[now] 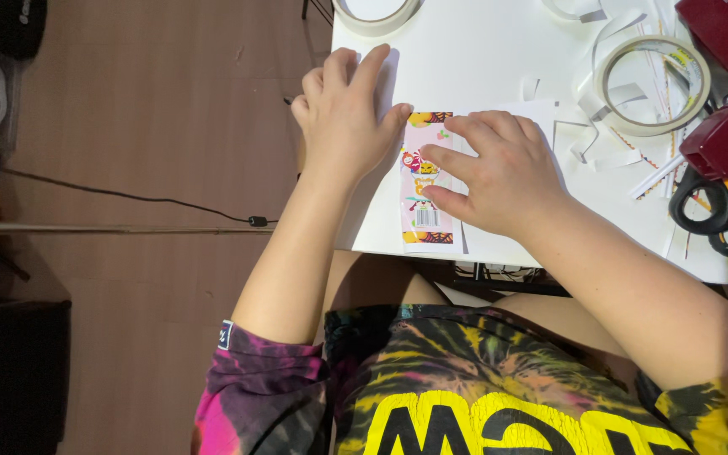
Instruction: The person seals the edges of printed paper packets using a crimping tool and trims the excess edges with scissors.
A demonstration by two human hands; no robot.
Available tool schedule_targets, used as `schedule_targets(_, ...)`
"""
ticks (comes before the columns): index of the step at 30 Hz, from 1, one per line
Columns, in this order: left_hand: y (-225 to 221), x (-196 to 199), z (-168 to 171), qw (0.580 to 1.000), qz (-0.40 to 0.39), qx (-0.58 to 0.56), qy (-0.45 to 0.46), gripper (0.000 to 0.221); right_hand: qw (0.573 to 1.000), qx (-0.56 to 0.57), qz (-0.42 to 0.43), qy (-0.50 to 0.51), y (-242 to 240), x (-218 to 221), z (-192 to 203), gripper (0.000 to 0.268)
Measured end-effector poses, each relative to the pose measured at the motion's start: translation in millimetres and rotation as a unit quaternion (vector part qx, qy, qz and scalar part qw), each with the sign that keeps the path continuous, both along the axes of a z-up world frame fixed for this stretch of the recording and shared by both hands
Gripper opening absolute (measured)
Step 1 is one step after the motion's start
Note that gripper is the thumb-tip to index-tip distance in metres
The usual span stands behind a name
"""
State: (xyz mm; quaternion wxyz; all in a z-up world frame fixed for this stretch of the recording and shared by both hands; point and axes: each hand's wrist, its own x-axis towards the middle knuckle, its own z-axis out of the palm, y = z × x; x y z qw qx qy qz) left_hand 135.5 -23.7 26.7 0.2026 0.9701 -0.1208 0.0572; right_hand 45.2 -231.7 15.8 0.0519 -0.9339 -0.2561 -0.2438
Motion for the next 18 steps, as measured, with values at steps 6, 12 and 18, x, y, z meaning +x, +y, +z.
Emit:
schedule_targets(6, -0.7, -30.9, -6.5, 0.998, 0.033, 0.057, -0.015, 0.083, 1.000, -0.006, 0.004, -0.003, -1.1, -0.9, -1.0, 0.038)
schedule_targets(12, 16.0, -85.4, 14.2, 0.991, 0.001, 0.046, 0.123, 0.086, 1.000, -0.001, 0.014, -0.011, -0.1, -1.5, 1.6, 0.029)
schedule_targets(18, 31.5, -115.8, 14.3, 0.985, -0.035, 0.066, 0.153, 0.093, 1.000, 0.000, 0.010, -0.020, -0.3, -1.4, -1.4, 0.029)
